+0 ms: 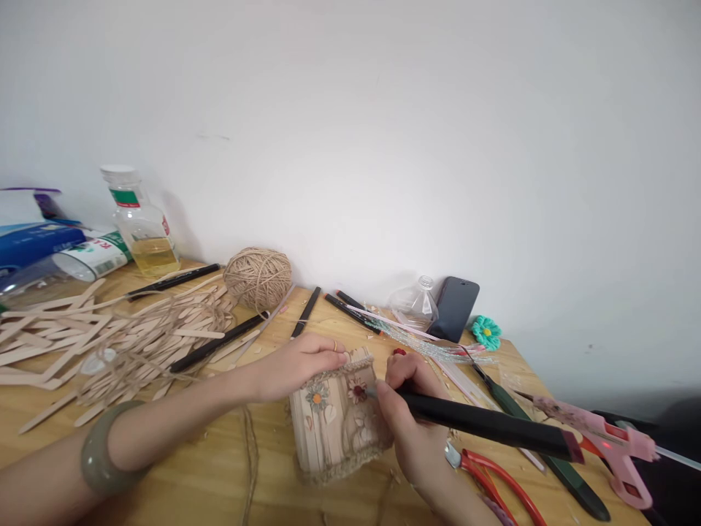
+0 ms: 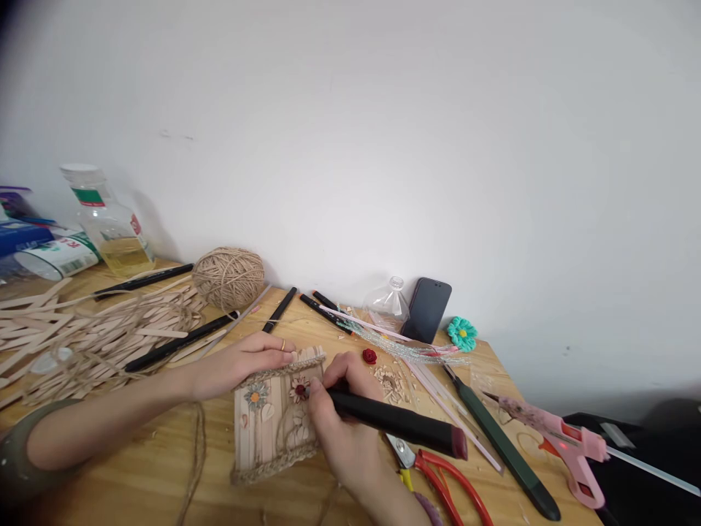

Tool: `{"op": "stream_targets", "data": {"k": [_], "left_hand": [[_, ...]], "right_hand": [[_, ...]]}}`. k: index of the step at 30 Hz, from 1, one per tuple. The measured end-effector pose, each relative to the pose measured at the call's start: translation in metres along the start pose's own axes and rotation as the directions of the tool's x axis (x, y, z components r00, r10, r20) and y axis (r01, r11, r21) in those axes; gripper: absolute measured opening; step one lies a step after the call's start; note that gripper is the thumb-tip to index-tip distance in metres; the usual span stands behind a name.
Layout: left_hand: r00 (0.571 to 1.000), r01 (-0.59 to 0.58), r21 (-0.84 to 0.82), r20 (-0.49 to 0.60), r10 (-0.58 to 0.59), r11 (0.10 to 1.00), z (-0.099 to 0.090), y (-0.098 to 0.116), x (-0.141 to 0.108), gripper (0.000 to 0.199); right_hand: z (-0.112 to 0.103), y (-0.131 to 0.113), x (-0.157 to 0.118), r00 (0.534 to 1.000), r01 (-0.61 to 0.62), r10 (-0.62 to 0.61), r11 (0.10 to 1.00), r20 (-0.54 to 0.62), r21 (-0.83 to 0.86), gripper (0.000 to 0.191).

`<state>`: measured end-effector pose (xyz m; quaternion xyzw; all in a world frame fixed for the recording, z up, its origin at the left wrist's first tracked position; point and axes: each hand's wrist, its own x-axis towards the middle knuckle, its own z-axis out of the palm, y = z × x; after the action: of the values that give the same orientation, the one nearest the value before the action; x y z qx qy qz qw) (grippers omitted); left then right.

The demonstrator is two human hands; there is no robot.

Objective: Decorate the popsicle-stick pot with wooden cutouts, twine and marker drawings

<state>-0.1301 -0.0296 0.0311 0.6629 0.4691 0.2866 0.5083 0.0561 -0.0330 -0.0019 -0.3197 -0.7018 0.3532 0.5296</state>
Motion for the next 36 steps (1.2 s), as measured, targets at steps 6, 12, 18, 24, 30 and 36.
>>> {"op": "stream_targets", "data": {"k": [6,12,18,24,30,36], "left_hand": [[1.0,0.016,0.016,-0.013,-0.016,1.0,-0.001,-0.001,0.0,0.03],[1.0,0.027,0.002,0.001,-0.027,1.0,0.0,-0.003,0.0,0.03],[0.994,-0.091,0.083,0.062,0.086,0.992,-0.006,0.003,0.0,0.031],[0.974,-0.222,0.425,0.144,0.177,0.878,-0.03,0.019,0.003,0.034],[0.959,-0.279,0.604,0.22,0.181,0.746,-0.039,0.029,0.018,0.027],[0.94,-0.316,0.655,0.317,0.13,0.686,-0.037,0.037,0.03,0.023]], "right_hand": [[-0.001,-0.001,0.0,1.0,-0.016,0.016,1.0,0.01,0.025,0.022],[-0.002,0.002,-0.002,1.0,-0.016,0.016,1.0,0.013,0.015,0.022],[-0.001,-0.007,0.007,0.987,0.095,-0.073,0.984,-0.146,0.153,0.02],[-0.013,-0.027,0.024,0.945,0.132,-0.075,0.977,-0.317,0.164,0.024],[-0.026,-0.042,0.032,0.882,0.062,0.041,0.977,-0.469,0.202,0.028],[-0.03,-0.048,0.025,0.866,0.034,0.124,0.951,-0.484,0.306,0.031]]}}
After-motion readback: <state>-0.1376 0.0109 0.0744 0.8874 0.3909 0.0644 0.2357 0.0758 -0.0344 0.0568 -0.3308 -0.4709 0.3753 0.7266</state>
